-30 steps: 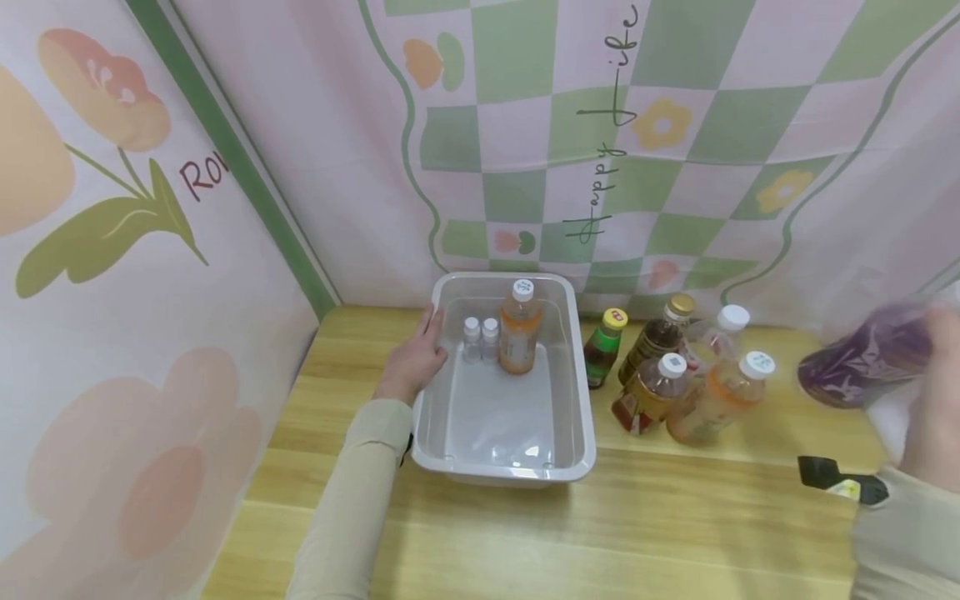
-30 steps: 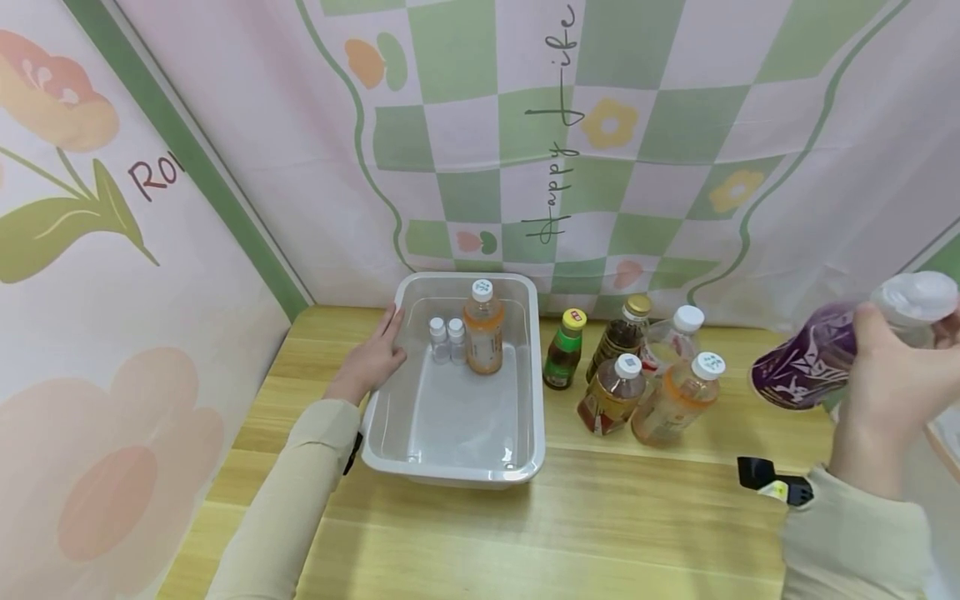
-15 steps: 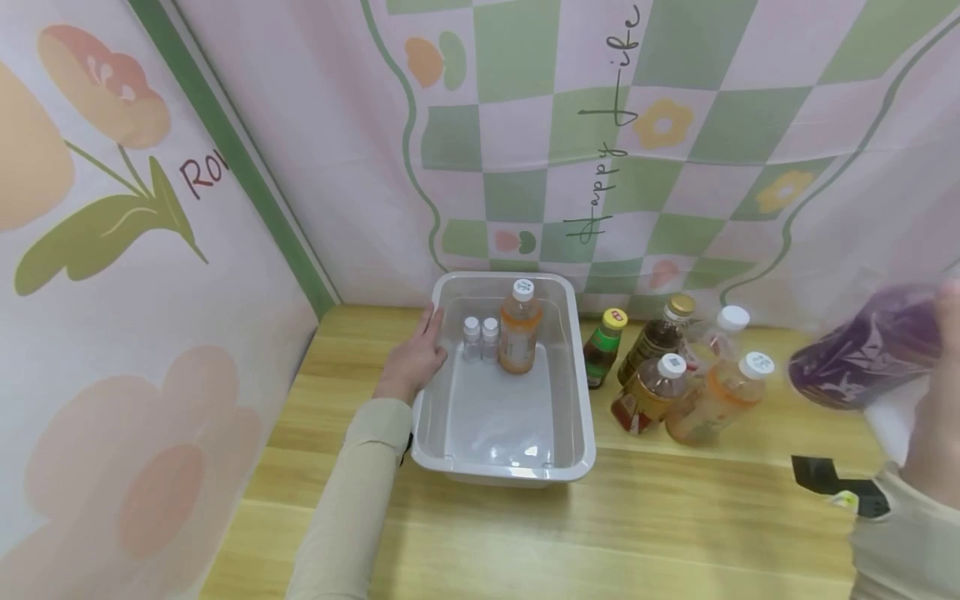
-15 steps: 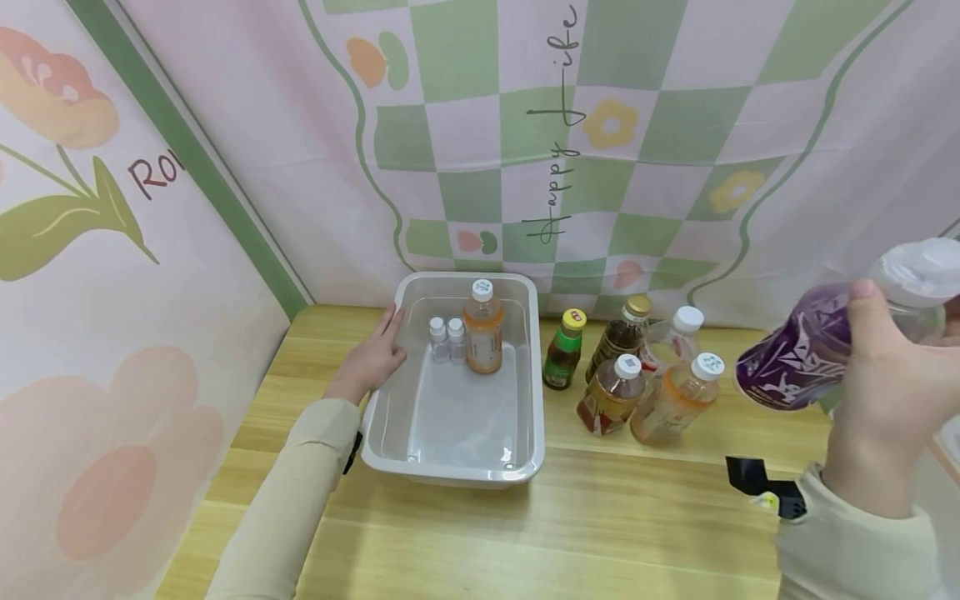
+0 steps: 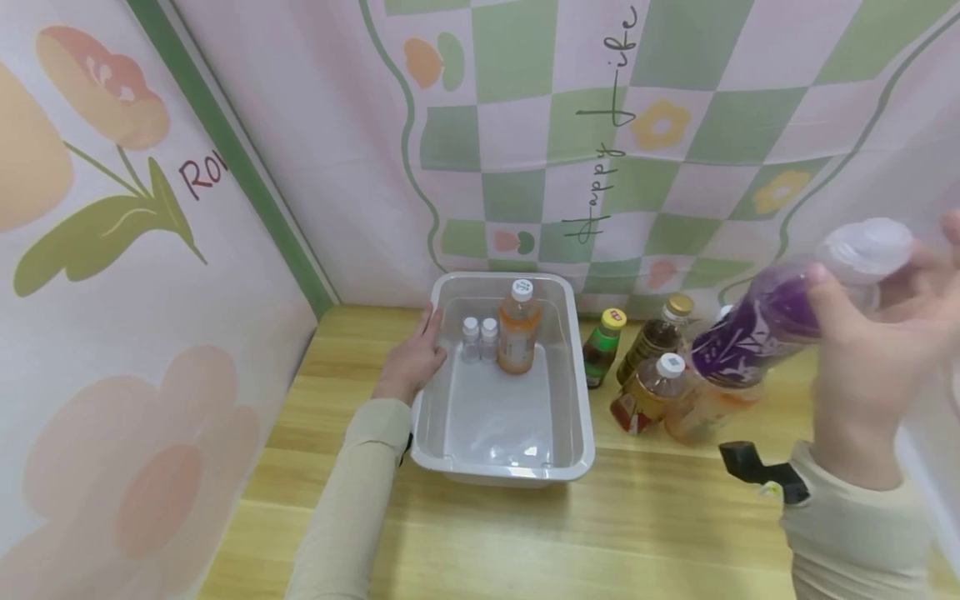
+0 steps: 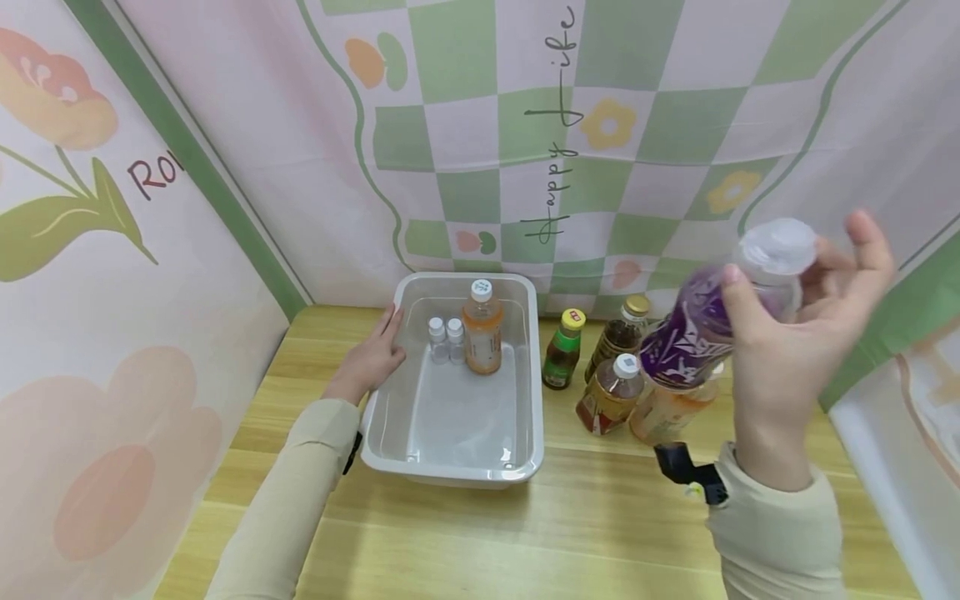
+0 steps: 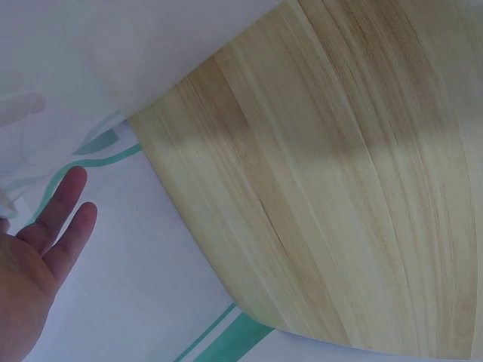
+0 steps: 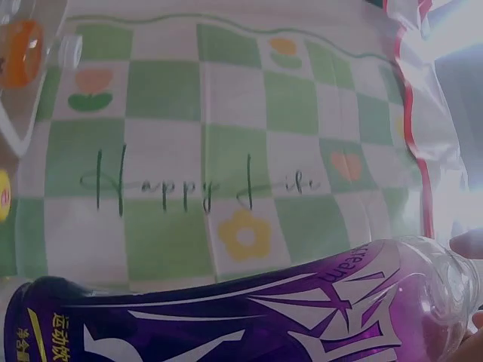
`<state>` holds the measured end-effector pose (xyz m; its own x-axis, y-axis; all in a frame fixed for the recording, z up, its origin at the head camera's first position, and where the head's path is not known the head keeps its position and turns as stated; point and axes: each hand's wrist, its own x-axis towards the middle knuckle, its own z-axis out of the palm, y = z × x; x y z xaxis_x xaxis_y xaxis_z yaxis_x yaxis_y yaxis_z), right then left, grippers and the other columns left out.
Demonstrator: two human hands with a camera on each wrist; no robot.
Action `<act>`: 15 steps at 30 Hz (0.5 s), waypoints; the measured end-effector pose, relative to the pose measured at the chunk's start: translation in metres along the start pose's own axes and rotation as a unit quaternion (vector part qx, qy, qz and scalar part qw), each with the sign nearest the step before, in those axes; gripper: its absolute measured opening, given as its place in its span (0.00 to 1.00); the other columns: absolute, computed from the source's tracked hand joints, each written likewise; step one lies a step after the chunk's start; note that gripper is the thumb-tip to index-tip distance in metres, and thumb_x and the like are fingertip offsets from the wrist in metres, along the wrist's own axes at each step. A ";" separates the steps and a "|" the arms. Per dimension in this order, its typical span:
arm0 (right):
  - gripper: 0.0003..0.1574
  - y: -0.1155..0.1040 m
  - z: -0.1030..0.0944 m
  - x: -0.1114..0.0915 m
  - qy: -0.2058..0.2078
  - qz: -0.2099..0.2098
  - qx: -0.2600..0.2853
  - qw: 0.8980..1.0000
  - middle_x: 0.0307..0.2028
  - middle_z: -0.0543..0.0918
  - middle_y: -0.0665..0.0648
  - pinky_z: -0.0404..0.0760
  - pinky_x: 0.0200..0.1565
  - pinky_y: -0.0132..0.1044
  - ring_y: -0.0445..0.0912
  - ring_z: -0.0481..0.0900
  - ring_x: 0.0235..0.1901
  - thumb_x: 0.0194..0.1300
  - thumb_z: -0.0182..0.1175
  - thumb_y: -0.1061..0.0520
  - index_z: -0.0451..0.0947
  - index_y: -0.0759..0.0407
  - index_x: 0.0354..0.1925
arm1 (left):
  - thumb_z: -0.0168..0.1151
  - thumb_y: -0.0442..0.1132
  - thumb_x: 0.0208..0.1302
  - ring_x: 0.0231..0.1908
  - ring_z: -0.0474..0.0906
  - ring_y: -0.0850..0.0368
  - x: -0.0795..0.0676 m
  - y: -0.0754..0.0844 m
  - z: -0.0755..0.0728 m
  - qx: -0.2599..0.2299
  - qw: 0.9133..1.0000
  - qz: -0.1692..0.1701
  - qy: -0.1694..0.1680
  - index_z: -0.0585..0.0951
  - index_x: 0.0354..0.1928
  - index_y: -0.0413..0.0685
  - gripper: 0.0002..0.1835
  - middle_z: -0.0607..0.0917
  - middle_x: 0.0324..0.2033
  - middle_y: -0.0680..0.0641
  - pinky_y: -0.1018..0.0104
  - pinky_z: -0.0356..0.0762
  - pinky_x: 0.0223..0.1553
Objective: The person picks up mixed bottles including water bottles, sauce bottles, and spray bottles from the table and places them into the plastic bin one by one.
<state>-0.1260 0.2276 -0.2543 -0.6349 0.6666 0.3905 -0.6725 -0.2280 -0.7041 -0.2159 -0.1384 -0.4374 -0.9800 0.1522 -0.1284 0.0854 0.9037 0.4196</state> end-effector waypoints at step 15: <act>0.44 0.031 0.048 -0.043 -0.190 0.066 -0.052 0.978 0.47 0.78 0.57 0.76 0.53 0.30 0.46 0.76 0.47 0.50 0.59 0.79 0.62 0.56 0.63 | 0.43 0.44 0.66 0.17 0.65 0.55 0.003 -0.002 0.001 0.008 1.000 0.001 -0.001 0.42 0.76 0.55 0.39 0.40 0.77 0.53 0.68 0.66 0.19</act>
<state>-0.1374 0.1574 -0.2642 -0.8222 0.3202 0.4705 -0.5456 -0.2083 -0.8117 -0.2186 -0.1394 -0.4394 -0.9794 0.1548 -0.1300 0.0899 0.9096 0.4057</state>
